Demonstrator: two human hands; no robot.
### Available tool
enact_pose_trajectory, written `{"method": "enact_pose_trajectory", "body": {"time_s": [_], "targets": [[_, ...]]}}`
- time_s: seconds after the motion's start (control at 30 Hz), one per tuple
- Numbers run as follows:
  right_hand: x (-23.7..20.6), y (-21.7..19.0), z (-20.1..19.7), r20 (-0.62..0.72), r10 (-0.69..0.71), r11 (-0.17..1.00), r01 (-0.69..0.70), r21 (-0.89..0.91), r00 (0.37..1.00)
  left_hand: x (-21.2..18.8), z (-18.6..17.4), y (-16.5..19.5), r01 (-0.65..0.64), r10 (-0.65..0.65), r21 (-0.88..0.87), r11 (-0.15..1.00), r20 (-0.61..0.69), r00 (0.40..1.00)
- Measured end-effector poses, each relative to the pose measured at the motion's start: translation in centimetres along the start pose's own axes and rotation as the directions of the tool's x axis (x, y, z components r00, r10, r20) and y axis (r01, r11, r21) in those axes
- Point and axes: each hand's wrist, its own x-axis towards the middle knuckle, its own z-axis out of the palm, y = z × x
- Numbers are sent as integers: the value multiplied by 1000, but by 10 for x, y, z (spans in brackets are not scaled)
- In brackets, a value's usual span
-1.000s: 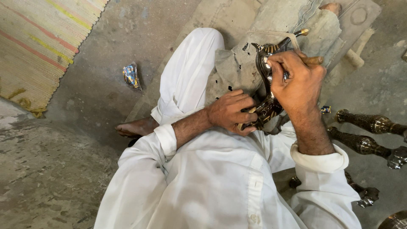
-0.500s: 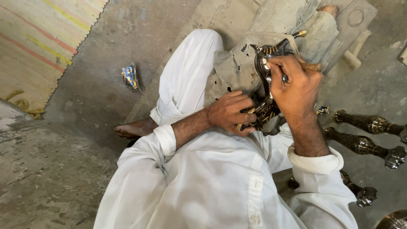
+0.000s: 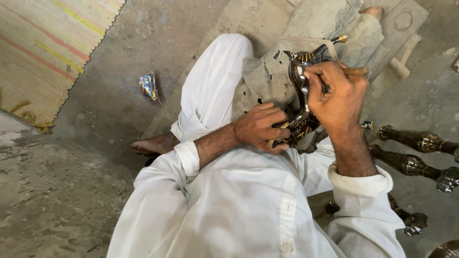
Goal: The person sits cross-legged on the workshop floor with a brass animal figurine braced against a cloth-covered sandbag. They hold a small chisel against the figurine's surface and strike it with a wooden mallet to chase decorative lines into the metal, repositioning the figurine and chisel to work different areas.
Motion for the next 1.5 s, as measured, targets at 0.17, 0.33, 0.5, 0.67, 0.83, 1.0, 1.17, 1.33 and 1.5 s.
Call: {"method": "enact_pose_trajectory", "body": {"time_s": [0.17, 0.33, 0.5, 0.67, 0.83, 1.0, 1.17, 1.33, 1.5], "targets": [[-3, -2, -1, 1, 166, 980, -165, 111, 986, 2, -1, 0, -12, 12, -15, 1000, -11, 1000], [-6, -4, -1, -10, 6, 1000, -6, 18, 1000, 1, 1, -1, -10, 9, -20, 1000, -17, 1000], [-6, -3, 1, -4, -31, 999, 31, -39, 1000, -1, 3, -1, -9, 10, 2, 1000, -15, 1000], [-6, -1, -1, 26, -64, 997, 65, -31, 998, -1, 3, -1, -16, 16, 2, 1000, -21, 1000], [-5, 1, -4, 35, -6, 1000, 6, 2, 999, 1, 3, -1, -10, 10, -4, 1000, -18, 1000], [-6, 4, -3, 10, 66, 993, -67, 96, 998, 1, 1, 0, -8, 8, -6, 1000, -20, 1000], [-9, 6, -3, 11, 24, 996, -24, 82, 1000, 2, 1, 0, -10, 9, -14, 1000, -31, 999], [-12, 3, -2, -6, -31, 999, 31, 34, 1000, 2, 1, 0, -9, 8, -17, 1000, -25, 1000], [-11, 3, -2, 9, -54, 998, 54, 10, 999, 1, 1, 0, -9, 8, -23, 1000, -30, 1000]]}}
